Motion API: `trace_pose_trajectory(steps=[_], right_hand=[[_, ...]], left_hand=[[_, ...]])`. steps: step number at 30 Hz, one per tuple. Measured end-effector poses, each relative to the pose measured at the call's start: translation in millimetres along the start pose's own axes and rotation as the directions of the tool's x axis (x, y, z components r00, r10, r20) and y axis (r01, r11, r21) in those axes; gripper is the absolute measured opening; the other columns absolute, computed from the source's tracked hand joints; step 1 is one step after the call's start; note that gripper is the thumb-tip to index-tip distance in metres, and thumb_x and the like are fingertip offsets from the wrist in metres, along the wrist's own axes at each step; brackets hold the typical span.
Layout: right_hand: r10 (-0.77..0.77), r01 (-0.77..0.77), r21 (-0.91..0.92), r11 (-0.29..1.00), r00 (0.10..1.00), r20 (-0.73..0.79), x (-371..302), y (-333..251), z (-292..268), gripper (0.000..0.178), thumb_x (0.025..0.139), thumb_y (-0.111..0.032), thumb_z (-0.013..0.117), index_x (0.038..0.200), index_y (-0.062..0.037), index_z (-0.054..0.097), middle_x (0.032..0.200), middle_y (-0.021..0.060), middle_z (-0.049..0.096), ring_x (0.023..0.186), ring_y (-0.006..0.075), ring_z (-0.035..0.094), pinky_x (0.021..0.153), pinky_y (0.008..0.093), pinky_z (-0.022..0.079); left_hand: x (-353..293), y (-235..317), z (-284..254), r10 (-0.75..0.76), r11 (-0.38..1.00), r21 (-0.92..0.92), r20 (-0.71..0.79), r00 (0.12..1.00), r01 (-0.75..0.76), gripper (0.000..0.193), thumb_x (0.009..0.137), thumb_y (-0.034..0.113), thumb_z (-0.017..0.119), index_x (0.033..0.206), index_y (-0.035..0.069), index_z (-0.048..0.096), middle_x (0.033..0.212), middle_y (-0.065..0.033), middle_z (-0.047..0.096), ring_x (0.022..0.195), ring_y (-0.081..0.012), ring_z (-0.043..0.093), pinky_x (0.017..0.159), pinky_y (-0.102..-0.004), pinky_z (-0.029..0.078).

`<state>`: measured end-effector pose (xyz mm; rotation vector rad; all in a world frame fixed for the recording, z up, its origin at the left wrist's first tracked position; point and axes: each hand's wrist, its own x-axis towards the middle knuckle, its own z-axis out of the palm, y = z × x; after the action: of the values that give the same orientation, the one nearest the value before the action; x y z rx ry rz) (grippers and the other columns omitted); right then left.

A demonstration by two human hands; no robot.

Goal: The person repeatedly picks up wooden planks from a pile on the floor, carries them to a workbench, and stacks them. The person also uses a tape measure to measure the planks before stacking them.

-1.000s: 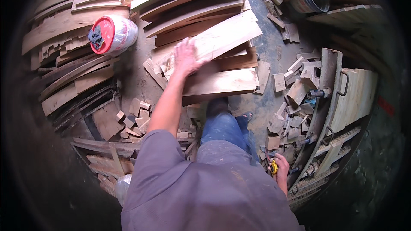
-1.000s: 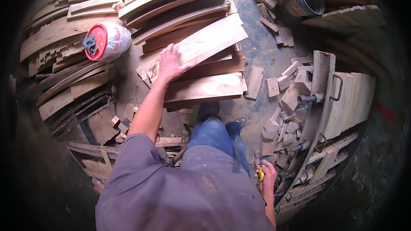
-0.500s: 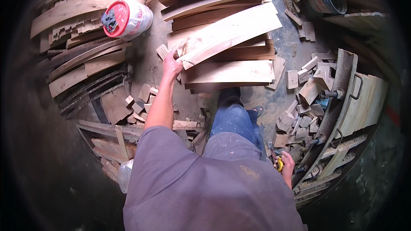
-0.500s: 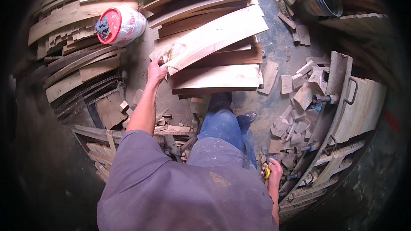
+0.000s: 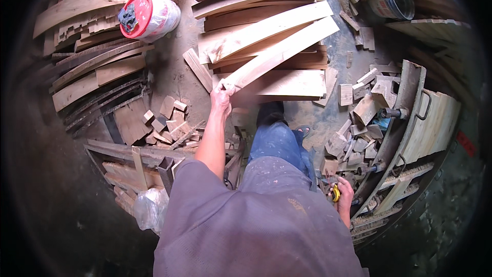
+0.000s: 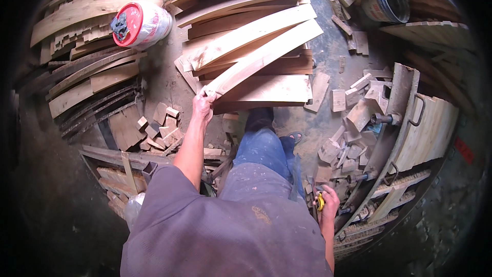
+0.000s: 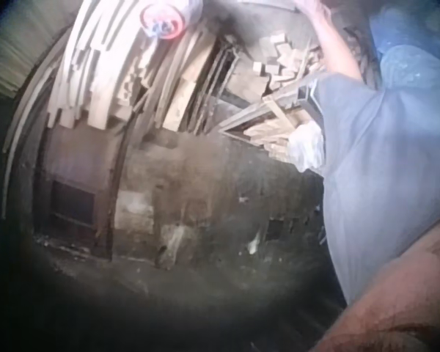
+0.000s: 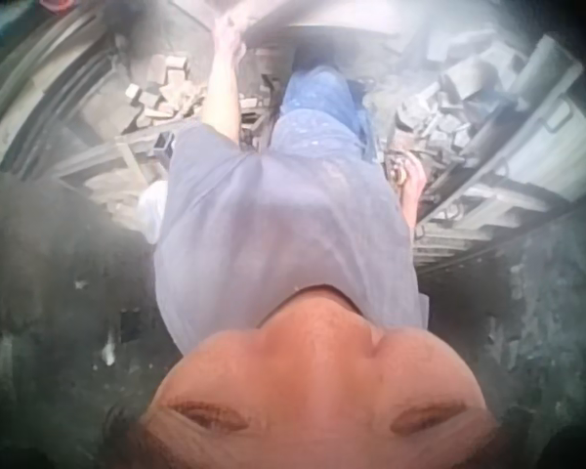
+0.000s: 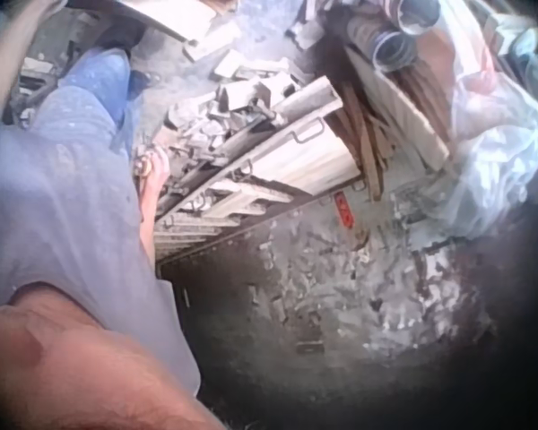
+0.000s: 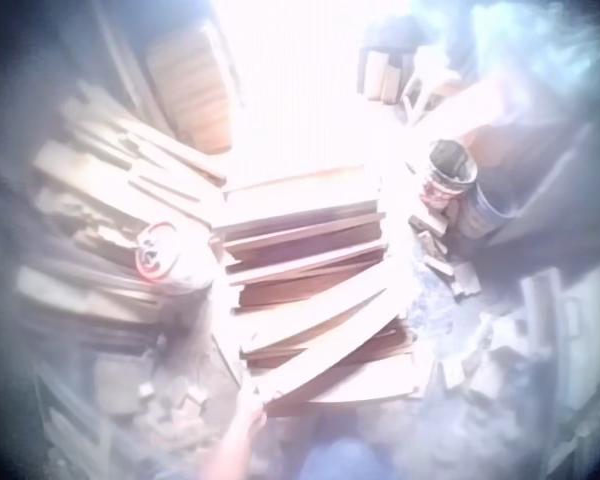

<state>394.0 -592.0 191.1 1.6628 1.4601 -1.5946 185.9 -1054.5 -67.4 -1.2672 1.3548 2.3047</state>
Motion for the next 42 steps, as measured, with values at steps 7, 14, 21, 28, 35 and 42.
trace_pose_trajectory(steps=[7, 14, 21, 28, 35, 42], right_hand=[[-0.015, 0.015, -0.011, 1.000, 1.000, -0.007, 3.8, 7.5, -12.7, 0.038, 0.092, -0.008, 0.054, 0.126, 0.0076, 0.056, 0.086, 0.0152, 0.067, 0.067, 0.0197, 0.064, 0.054, 0.0308, 0.055], [0.029, -0.032, -0.056, 0.998, 0.998, -0.057, 6.6, 9.7, -4.5, 0.037, 0.091, -0.009, 0.054, 0.125, 0.0052, 0.058, 0.086, 0.0142, 0.067, 0.067, 0.0180, 0.064, 0.052, 0.0296, 0.055], [-0.035, 0.035, 0.008, 0.999, 0.996, -0.080, 3.8, 8.0, -4.2, 0.036, 0.090, -0.006, 0.056, 0.123, 0.0089, 0.059, 0.089, 0.0152, 0.068, 0.069, 0.0196, 0.066, 0.054, 0.0301, 0.056], [0.010, -0.007, 0.045, 0.999, 0.997, -0.078, 3.6, 30.1, -11.5, 0.036, 0.091, -0.007, 0.054, 0.124, 0.0080, 0.058, 0.088, 0.0155, 0.067, 0.068, 0.0199, 0.065, 0.053, 0.0305, 0.055], [0.012, -0.011, 0.032, 0.999, 1.000, -0.029, 11.7, 40.8, -9.8, 0.038, 0.091, -0.006, 0.054, 0.126, 0.0100, 0.057, 0.087, 0.0163, 0.066, 0.068, 0.0217, 0.065, 0.055, 0.0318, 0.055], [0.013, -0.013, 0.005, 1.000, 1.000, -0.021, 6.3, 24.4, 1.3, 0.040, 0.090, -0.009, 0.056, 0.126, 0.0087, 0.058, 0.088, 0.0146, 0.065, 0.071, 0.0208, 0.064, 0.056, 0.0309, 0.054]], left_hand=[[19.3, 56.7, -25.3, 0.202, 0.637, 0.770, -0.111, 0.973, -0.044, 0.027, 0.081, 0.000, 0.072, 0.107, 0.005, 0.066, 0.098, -0.0031, 0.062, 0.087, -0.0167, 0.056, 0.083, -0.0292, 0.047], [45.7, 108.3, 72.8, 0.445, -0.282, 0.838, 0.546, 0.710, -0.467, 0.062, 0.076, 0.010, 0.074, 0.135, 0.008, 0.054, 0.130, -0.0200, 0.054, 0.122, -0.0382, 0.049, 0.110, -0.0452, 0.038], [72.7, 129.8, 105.7, 0.102, -0.375, 0.788, 0.559, 0.823, -0.488, 0.055, 0.076, 0.008, 0.071, 0.130, 0.009, 0.058, 0.116, -0.0231, 0.059, 0.113, -0.0392, 0.055, 0.098, -0.0478, 0.048], [26.0, 136.7, 58.3, -0.493, 0.747, 0.601, 0.211, 0.844, 0.286, 0.039, 0.091, 0.016, 0.067, 0.125, 0.000, 0.063, 0.107, -0.0095, 0.071, 0.090, -0.0203, 0.067, 0.083, -0.0334, 0.053], [-14.6, 91.2, 53.4, -0.754, 0.625, 0.316, 0.481, 0.447, 0.713, 0.062, 0.103, 0.051, 0.036, 0.136, 0.000, 0.052, 0.112, -0.0320, 0.066, 0.089, -0.0451, 0.069, 0.079, -0.0523, 0.059], [-43.0, 71.9, 65.1, -0.643, 0.709, 0.217, 0.588, 0.490, 0.671, 0.061, 0.105, 0.048, 0.032, 0.132, -0.003, 0.053, 0.103, -0.0307, 0.066, 0.083, -0.0429, 0.069, 0.070, -0.0477, 0.061]])
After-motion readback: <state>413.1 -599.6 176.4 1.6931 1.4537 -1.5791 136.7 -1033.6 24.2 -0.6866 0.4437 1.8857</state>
